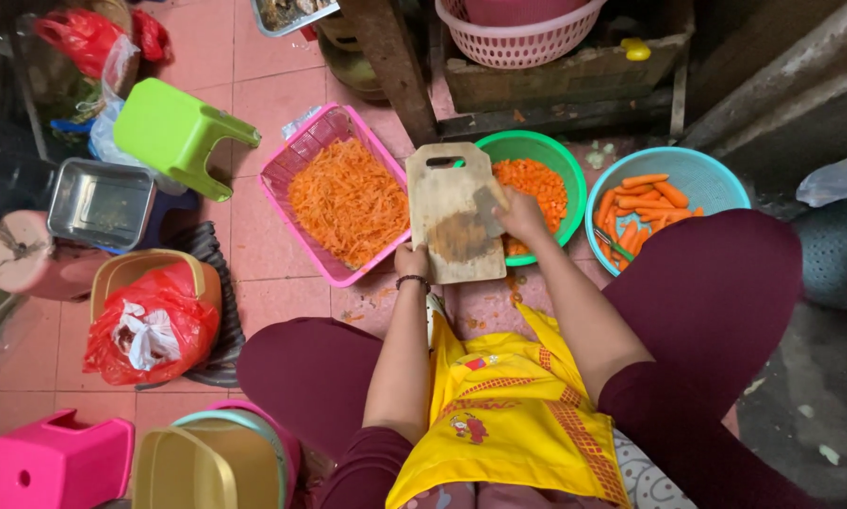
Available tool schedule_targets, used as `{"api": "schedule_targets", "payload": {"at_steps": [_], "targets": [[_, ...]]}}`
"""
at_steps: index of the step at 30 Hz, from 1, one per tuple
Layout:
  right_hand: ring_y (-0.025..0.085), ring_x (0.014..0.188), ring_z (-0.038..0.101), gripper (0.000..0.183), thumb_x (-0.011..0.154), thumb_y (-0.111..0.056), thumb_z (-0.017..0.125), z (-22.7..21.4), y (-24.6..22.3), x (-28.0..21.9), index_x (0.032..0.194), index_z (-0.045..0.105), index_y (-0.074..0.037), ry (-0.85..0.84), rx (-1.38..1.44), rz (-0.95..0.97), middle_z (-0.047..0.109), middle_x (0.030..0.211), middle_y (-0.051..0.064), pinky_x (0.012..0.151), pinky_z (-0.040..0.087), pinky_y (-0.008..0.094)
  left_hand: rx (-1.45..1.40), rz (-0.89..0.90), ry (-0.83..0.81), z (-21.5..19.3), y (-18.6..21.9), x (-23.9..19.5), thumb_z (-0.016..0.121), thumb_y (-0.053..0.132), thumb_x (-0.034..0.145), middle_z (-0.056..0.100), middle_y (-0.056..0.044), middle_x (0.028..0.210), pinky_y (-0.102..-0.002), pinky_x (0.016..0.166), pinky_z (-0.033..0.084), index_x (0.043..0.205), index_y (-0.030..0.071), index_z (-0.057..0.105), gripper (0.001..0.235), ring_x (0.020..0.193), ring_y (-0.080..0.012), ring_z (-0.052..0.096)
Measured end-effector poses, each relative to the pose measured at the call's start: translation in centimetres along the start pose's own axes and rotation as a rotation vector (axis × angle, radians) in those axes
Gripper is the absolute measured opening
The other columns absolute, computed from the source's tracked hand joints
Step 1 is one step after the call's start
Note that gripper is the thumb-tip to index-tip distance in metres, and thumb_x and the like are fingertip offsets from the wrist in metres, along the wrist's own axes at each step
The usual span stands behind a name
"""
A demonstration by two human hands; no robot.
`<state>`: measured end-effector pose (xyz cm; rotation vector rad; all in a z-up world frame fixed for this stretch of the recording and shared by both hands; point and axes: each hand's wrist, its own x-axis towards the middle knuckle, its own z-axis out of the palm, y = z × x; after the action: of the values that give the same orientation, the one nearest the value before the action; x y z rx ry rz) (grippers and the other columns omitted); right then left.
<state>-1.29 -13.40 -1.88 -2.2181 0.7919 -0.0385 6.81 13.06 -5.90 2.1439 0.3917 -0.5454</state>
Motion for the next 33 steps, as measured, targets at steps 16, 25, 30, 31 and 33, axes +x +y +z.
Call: {"api": "schedule_targets", "payload": {"at_steps": [16, 25, 30, 31, 33], "targets": [[0.043, 0.109, 0.069, 0.032, 0.088, -0.028, 0.068, -1.3, 3.2, 0.2, 0.116, 0.073, -0.015, 0.001, -0.167, 0.11, 0.072, 0.108, 0.021, 0.093, 0.056, 0.052, 0.017, 0.001, -0.003, 0.0, -0.6, 1.1, 0.075, 0.033, 0.086, 0.073, -0.02, 0.108, -0.045, 0.096, 0.055, 0.106, 0.006, 0.071, 0.034, 0.114, -0.0358, 0.068], [0.045, 0.107, 0.069, 0.038, 0.085, -0.026, 0.069, 0.4, 6.6, 1.7, 0.115, 0.075, -0.004, 0.021, -0.121, 0.165, 0.069, 0.102, 0.027, 0.091, 0.056, 0.05, 0.061, 0.027, -0.033, -1.1, 3.8, -3.0, 0.071, 0.025, 0.09, 0.067, -0.024, 0.128, -0.045, 0.11, 0.049, 0.138, 0.029, 0.053, 0.051, 0.128, -0.0386, 0.06], [0.047, 0.105, 0.068, 0.041, 0.086, -0.03, 0.077, -5.3, 3.6, 2.0, 0.118, 0.073, -0.004, 0.252, 0.038, 0.173, 0.069, 0.102, 0.027, 0.088, 0.056, 0.051, 0.087, 0.123, -0.08, 0.7, 3.8, -5.0, 0.069, 0.013, 0.092, 0.069, -0.026, 0.122, -0.048, 0.109, 0.05, 0.136, 0.024, 0.049, 0.05, 0.125, -0.0416, 0.062], [0.047, 0.105, 0.068, 0.041, 0.086, -0.03, 0.077, -5.1, 2.5, 1.2, 0.118, 0.073, -0.004, 0.253, 0.032, 0.174, 0.069, 0.102, 0.027, 0.088, 0.056, 0.051, 0.083, 0.121, -0.085, 1.4, 3.8, -5.3, 0.069, 0.013, 0.092, 0.069, -0.026, 0.122, -0.048, 0.109, 0.05, 0.136, 0.024, 0.049, 0.05, 0.125, -0.0416, 0.062], [0.044, 0.113, 0.065, 0.044, 0.086, -0.024, 0.075, -4.8, 0.3, -0.1, 0.123, 0.07, 0.0, 0.106, 0.33, 0.218, 0.07, 0.111, 0.028, 0.091, 0.054, 0.053, 0.12, 0.119, -0.148, 2.9, 3.8, -5.9, 0.072, 0.021, 0.092, 0.071, -0.021, 0.117, -0.046, 0.107, 0.051, 0.133, 0.029, 0.047, 0.049, 0.122, -0.0385, 0.064]]}}
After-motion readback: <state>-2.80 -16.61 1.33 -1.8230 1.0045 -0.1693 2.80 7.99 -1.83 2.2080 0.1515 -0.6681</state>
